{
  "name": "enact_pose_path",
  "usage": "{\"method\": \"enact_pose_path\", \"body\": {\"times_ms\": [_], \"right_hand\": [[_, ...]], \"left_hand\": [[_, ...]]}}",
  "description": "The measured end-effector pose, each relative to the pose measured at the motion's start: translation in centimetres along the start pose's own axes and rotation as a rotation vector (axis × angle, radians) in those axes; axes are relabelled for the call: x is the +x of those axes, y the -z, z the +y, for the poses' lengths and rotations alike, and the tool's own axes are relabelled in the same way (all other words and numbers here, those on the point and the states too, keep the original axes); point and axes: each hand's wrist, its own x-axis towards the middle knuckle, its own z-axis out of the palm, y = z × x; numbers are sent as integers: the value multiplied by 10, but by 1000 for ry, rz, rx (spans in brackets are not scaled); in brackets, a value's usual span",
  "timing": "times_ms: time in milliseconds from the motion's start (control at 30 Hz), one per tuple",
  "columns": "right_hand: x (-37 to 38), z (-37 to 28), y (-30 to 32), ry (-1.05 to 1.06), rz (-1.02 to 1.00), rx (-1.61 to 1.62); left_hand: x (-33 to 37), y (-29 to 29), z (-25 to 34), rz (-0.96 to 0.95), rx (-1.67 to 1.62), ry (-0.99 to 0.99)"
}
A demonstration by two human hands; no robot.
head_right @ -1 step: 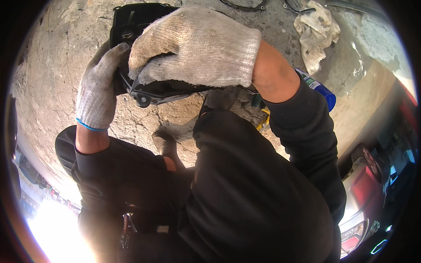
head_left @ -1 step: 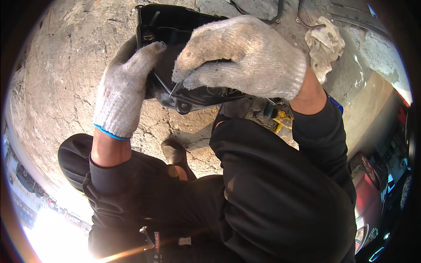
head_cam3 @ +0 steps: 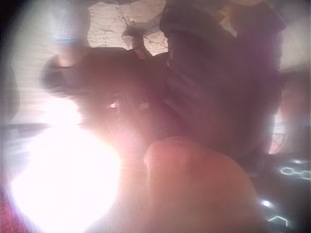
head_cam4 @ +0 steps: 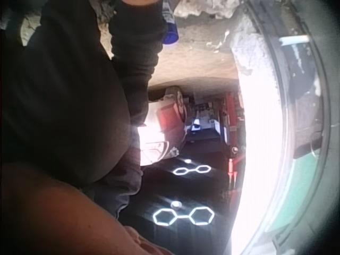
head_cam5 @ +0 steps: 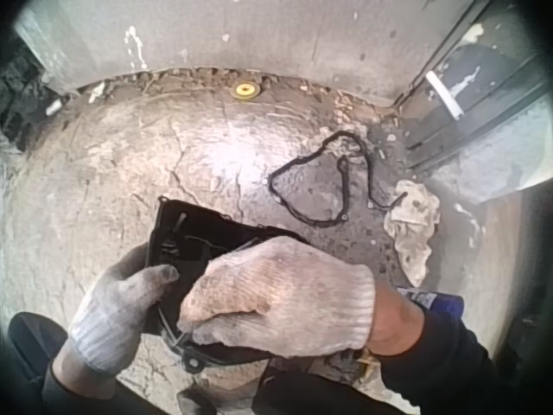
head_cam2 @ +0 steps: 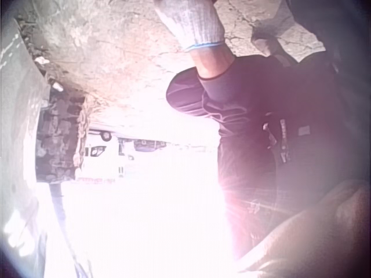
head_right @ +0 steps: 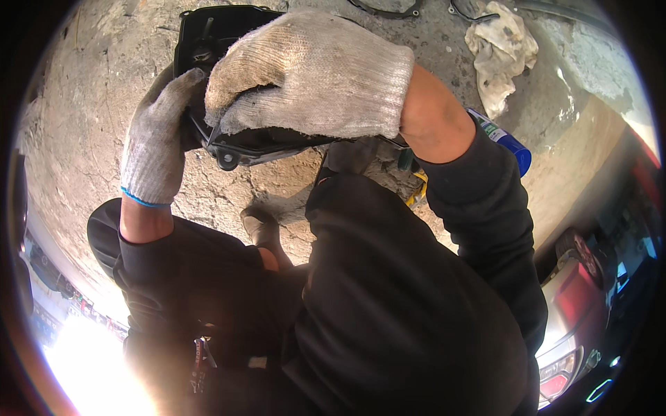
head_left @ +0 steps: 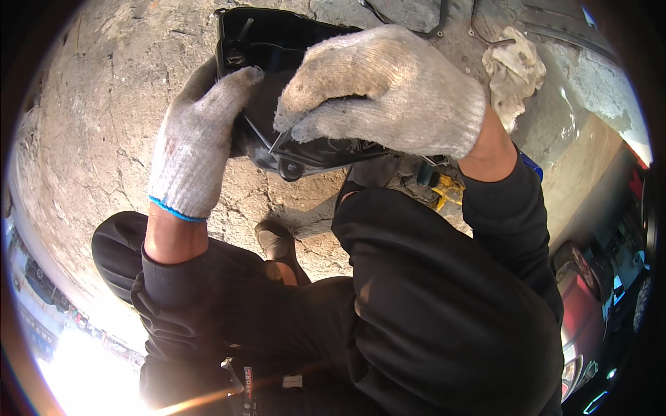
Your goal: The person uses a small metal scraper to remove old sealant or adhesive from the edges and seams of a black plastic automotive part. They rotate the part to access different sides and continue scraping along the perimeter.
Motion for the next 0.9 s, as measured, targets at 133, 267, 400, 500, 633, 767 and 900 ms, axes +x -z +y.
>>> {"method": "enact_pose_path", "body": {"times_ms": [133,267,400,500,633,767,900], "right_hand": [[-4,3,2,40,9,-8],[-9,3,7,-36,-83,58],[-10,1,9,-79,-67,128],[-7,4,3,-58,33,27],[-3,7,-7,-1,75,-7],[-3,6,-5,-36,29,63],[-7,2,2,-86,-75,117]], "left_hand": [[0,-2,-2,23,5,-26],[1,-4,-4,45,-17,-24],[1,-2,-2,33,29,-13],[0,-3,-2,30,36,-20],[1,-4,-3,36,1,-25],[1,-4,-3,48,2,-40],[1,-3,0,45,21,8]]}}
